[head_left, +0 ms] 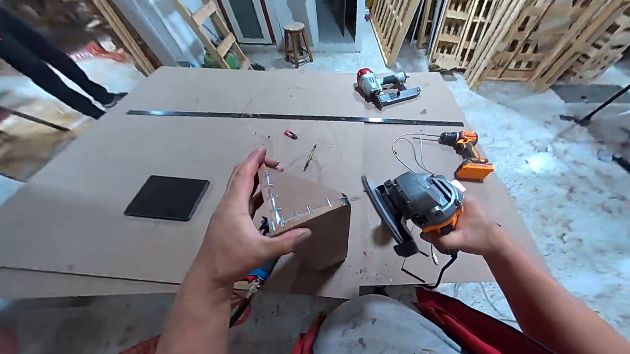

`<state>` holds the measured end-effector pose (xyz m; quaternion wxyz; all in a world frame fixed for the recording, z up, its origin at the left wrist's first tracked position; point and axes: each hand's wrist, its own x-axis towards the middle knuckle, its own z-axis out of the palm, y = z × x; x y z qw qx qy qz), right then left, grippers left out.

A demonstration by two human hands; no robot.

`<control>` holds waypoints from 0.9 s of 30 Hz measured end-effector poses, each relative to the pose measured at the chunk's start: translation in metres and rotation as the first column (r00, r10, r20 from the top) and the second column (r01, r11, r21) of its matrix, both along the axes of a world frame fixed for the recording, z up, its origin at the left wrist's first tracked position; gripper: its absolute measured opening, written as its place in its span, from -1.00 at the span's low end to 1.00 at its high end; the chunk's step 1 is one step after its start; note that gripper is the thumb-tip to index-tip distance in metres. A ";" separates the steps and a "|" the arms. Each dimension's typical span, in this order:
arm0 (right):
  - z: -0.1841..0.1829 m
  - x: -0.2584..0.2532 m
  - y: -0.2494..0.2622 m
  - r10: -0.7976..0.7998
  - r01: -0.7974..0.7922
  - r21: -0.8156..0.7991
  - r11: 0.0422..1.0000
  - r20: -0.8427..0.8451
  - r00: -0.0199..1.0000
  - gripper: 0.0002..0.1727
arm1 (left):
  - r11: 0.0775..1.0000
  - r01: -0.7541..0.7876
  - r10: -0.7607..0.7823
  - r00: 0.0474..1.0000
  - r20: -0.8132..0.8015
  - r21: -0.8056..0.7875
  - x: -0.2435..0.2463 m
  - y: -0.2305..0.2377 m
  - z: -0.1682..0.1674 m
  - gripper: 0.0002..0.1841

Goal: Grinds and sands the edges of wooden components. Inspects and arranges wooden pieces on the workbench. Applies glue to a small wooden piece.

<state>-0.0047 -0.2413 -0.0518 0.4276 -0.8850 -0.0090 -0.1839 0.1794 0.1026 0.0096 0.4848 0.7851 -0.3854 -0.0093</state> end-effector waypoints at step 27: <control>-0.013 0.016 0.015 0.133 -0.135 0.052 0.989 0.048 0.990 -0.23 | 1.000 0.003 -0.003 1.000 -0.010 -0.001 -0.002 0.000 0.000 0.40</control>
